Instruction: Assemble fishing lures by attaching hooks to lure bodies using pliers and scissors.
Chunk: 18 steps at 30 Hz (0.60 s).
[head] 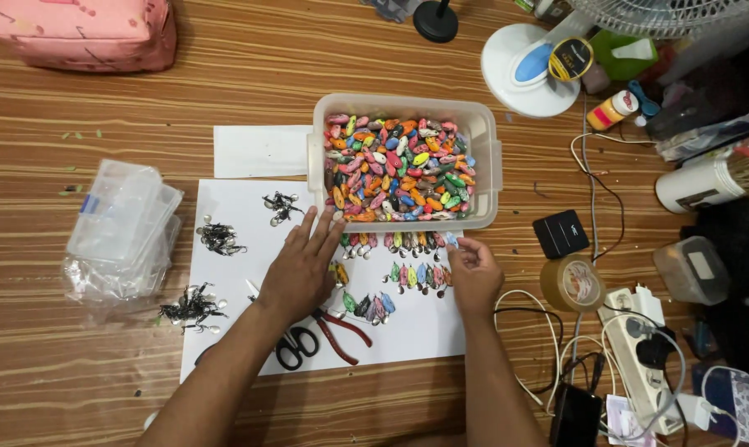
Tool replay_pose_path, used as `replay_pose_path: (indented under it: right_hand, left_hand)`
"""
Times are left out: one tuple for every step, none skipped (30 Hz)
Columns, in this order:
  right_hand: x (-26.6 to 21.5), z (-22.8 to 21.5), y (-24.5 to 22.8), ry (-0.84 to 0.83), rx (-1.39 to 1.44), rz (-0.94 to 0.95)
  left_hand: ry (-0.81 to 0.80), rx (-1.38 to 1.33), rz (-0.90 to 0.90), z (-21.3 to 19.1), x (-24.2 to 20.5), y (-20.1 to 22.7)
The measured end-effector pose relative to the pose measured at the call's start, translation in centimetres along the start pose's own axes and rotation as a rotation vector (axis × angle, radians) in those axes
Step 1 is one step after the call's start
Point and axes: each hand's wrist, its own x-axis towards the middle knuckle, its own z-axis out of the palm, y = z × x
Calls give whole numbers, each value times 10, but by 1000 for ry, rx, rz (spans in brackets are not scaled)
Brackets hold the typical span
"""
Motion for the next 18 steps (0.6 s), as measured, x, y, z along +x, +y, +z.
replay_pose_path:
  right_hand:
    - [1, 2, 7, -1, 1, 1]
    - [3, 3, 15, 25, -40, 2]
    - [4, 4, 22, 51, -80, 4]
    - [6, 5, 25, 48, -79, 4]
    - [8, 6, 27, 44, -106, 5]
    - [9, 6, 29, 39, -133, 7]
    - [9, 9, 32, 36, -132, 9]
    - [10, 10, 35, 31, -120, 7]
    - [10, 12, 37, 25, -108, 6]
    - [10, 12, 39, 23, -107, 8]
    - [10, 12, 40, 19, -114, 0]
    - [11, 13, 41, 16, -120, -9]
    - [12, 14, 38, 14, -118, -9]
    - [12, 15, 35, 7, -108, -24]
    - [13, 16, 32, 0, -98, -38]
    - [11, 16, 29, 0, -98, -39]
    - [10, 16, 27, -11, -100, -38]
    - [8, 16, 24, -22, -102, -36]
  left_hand:
    - [-1, 1, -1, -1, -1, 0]
    - [-13, -2, -2, -1, -1, 0]
    - [-25, -5, -3, -1, -1, 0]
    - [-26, -4, -5, -3, -1, 1]
    - [-27, -6, -5, -4, 0, 1]
    - [-29, -9, -6, -5, 0, 1]
    - [-31, -8, -8, -8, -1, 2]
    - [-52, -9, -11, -10, 0, 2]
    - [-73, -11, -15, -12, 0, 3]
    - [-75, -10, -17, -14, 0, 4]
    - [-87, -11, -21, -15, 0, 5]
    - [-95, -12, -24, -17, 0, 5]
    - [-95, -11, -26, -18, 0, 5]
    - [-103, -8, -27, -19, 1, 5]
    - [-111, -6, -28, -20, 1, 5]
    - [-111, -6, -29, -20, 1, 5]
    - [-120, -6, -32, -21, 2, 5]
    - [-131, -7, -35, -21, 1, 5]
